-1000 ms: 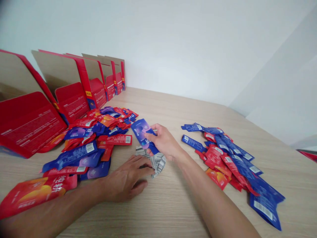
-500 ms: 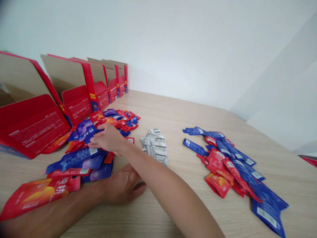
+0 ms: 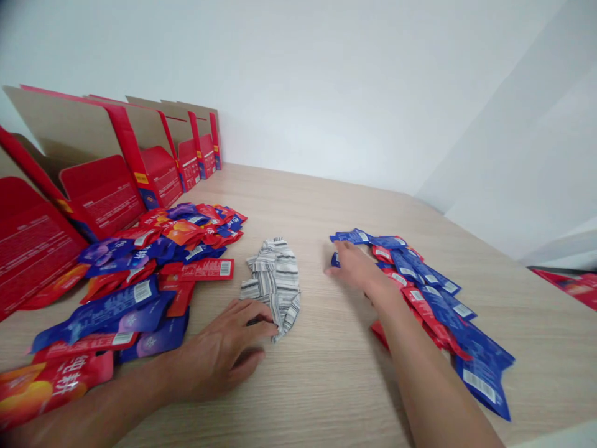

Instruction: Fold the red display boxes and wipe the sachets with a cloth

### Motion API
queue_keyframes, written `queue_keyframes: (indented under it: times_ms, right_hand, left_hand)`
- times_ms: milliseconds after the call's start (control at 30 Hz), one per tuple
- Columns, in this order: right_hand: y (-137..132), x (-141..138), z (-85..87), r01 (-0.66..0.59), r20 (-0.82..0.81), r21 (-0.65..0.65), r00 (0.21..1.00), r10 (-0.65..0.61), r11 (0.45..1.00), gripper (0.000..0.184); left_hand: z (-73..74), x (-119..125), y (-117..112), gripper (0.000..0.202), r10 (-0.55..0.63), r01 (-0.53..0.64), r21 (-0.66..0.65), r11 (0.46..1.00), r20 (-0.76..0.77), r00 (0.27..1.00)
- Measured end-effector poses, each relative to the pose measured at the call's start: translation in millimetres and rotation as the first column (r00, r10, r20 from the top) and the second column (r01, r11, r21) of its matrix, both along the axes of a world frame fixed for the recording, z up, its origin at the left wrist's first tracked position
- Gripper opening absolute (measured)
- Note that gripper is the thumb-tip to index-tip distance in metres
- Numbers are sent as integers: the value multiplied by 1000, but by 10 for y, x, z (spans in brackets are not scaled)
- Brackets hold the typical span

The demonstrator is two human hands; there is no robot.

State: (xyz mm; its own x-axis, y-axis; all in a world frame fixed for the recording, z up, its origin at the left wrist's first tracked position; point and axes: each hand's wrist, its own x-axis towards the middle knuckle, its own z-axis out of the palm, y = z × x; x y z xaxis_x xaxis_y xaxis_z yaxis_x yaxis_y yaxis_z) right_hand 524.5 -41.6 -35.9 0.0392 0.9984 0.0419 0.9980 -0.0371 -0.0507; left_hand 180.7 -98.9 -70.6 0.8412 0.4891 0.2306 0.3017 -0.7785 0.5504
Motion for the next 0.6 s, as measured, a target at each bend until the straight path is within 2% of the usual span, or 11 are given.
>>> queue_keyframes:
  times_ms: [67,133,233,400,467,533,567,600]
  right_hand:
    - [-35,244,-52,71,71,-85,995,-65,994,63]
    - [-42,302,-77,95,129,-101,988,-81,990,52]
    - [-11,192,-53,94,200,-62,976,-80,994,36]
    - [-6,-41,92,157,195,40,967,-162,987,40]
    - [-25,-168,140,113,66,135,990,-123,984,36]
    - [-41,-363,142,4,-199,221,979,41,975,30]
    - [-48,-484,121,-63,-358,235,922,147,970,29]
    - [-55,-616,88,-134,-506,228,830,235,964,28]
  left_hand:
    - [10,8,-1,34,0,0,0,1000,1,1000]
    - [18,8,3,34,-5,5,3,1000,-6,1000]
    - [16,-9,14,35,-15,15,7,1000,-13,1000]
    - [5,-40,18,38,-25,25,13,1000,5,1000]
    - [16,-40,14,37,-31,31,14,999,4,1000]
    - [35,-36,12,37,-37,37,15,999,1,999]
    - [43,-34,12,36,-37,37,16,999,3,999]
    - [50,-33,12,36,-37,37,17,999,6,999]
